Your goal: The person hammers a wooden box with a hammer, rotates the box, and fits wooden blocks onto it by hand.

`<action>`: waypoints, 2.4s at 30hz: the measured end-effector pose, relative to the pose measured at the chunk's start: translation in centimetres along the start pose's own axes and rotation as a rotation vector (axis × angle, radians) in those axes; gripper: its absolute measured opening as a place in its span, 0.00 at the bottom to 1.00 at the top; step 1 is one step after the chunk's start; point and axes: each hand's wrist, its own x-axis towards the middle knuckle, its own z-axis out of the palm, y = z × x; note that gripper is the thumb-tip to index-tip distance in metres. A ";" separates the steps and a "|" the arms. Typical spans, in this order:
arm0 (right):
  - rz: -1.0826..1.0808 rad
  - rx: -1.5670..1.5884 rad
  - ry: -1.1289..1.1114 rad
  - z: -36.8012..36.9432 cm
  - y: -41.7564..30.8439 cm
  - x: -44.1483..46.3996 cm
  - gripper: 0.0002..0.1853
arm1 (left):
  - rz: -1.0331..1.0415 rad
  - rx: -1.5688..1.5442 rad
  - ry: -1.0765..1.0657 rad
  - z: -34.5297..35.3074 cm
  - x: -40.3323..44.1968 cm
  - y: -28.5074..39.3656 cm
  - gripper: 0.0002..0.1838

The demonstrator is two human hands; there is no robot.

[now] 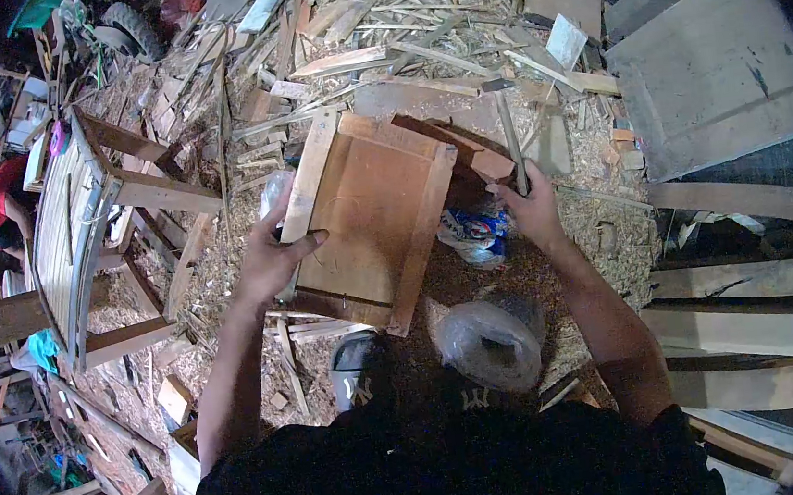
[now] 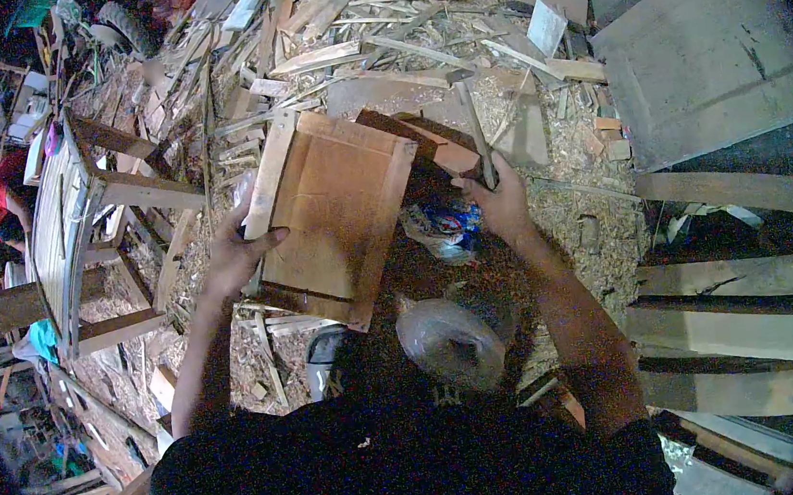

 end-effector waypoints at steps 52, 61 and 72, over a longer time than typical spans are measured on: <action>-0.182 -0.342 0.084 1.8 -1.3 -9.5 0.22 | -0.071 0.298 0.209 2.6 0.3 2.6 0.36; 0.145 -0.367 -0.047 0.1 -4.8 -8.2 0.16 | -0.063 0.277 0.194 2.2 1.0 1.0 0.32; -0.030 -0.449 0.041 0.1 -3.5 -9.2 0.14 | -0.100 0.299 0.189 2.2 0.9 1.6 0.31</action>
